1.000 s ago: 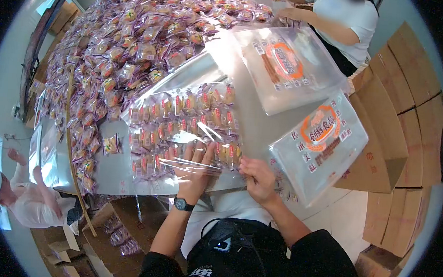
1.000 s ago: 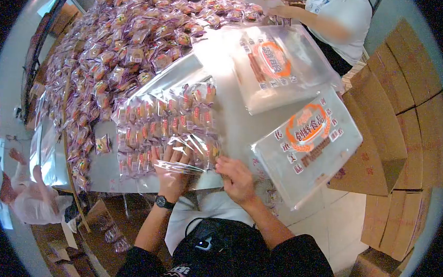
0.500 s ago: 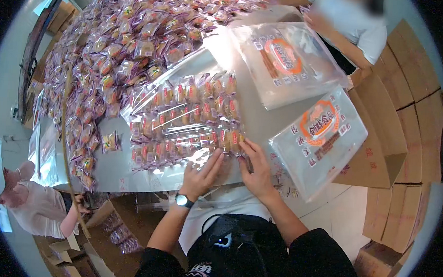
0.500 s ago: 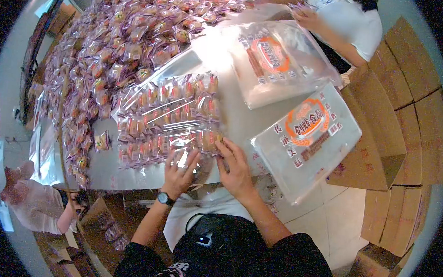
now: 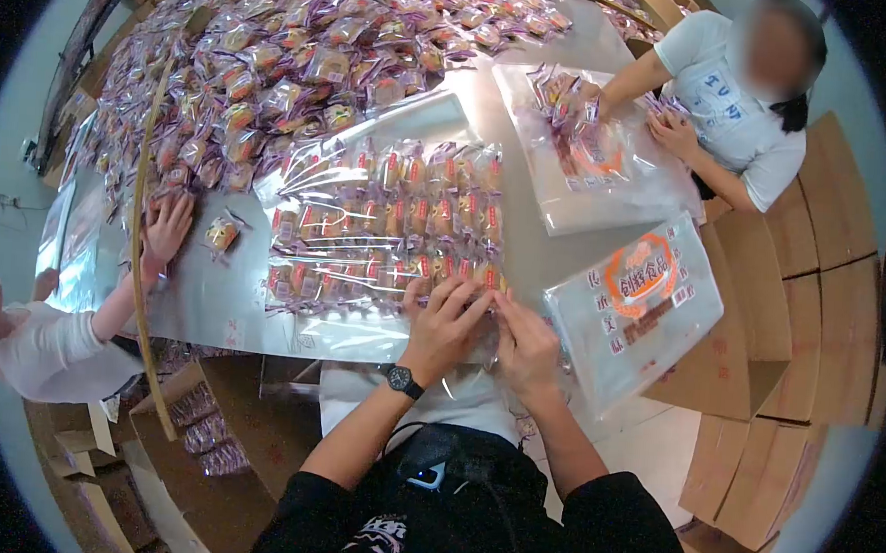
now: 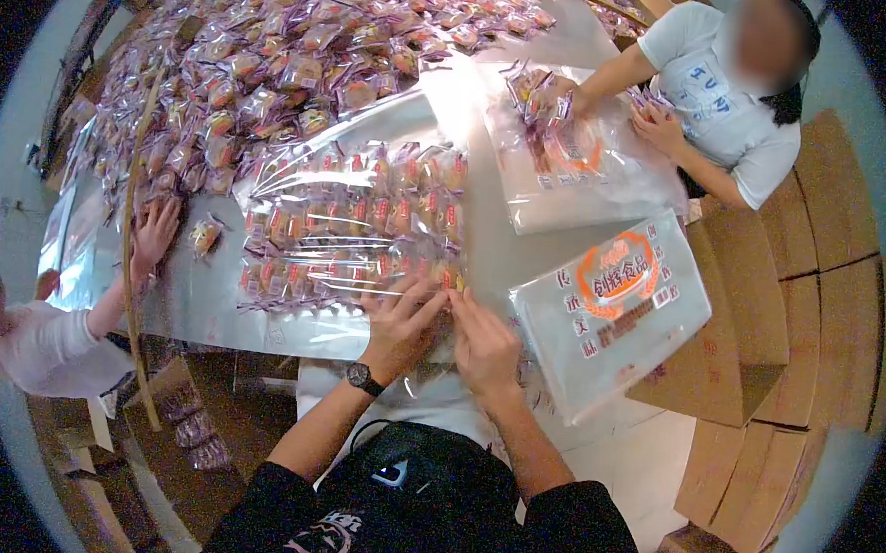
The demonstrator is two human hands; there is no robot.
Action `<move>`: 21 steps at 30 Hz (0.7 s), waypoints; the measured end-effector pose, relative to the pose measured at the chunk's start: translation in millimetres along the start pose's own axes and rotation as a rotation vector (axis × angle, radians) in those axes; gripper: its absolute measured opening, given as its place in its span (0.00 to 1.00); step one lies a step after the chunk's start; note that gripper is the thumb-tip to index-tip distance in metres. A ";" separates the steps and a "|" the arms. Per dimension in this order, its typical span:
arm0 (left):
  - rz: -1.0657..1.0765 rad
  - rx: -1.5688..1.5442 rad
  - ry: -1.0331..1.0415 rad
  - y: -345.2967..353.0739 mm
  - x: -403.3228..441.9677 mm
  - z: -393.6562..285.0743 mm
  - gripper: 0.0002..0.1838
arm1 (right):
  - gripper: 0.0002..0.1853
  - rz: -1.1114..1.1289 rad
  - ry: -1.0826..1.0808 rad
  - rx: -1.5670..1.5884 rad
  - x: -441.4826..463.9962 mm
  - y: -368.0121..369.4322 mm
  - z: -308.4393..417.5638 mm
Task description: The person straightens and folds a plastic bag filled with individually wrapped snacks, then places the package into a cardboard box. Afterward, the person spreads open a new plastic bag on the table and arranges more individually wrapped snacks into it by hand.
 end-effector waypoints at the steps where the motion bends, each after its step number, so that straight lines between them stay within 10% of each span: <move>1: 0.002 0.013 0.008 3.7 -0.7 1.6 0.24 | 0.17 -0.006 0.003 0.000 2.7 -1.6 -0.5; 12: 0.032 0.069 -0.068 3.6 8.0 -14.8 0.34 | 0.10 -0.080 0.054 -0.100 10.7 -21.5 3.6; 16: 0.025 0.216 -0.083 -23.4 -37.7 8.5 0.36 | 0.14 0.286 -0.340 0.088 -42.1 20.1 72.5; 21: -0.017 0.270 -0.129 -81.3 -46.4 59.3 0.36 | 0.20 0.350 -0.308 -0.085 -16.3 70.3 93.7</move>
Point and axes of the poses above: each hand's wrist, its own x-axis towards the middle knuckle, its own y-axis out of the palm, z = x × y, the point moved 10 cm from there along x, towards the middle knuckle, and after that the axes turned 2 degrees about -z, right-handed, at the moved point
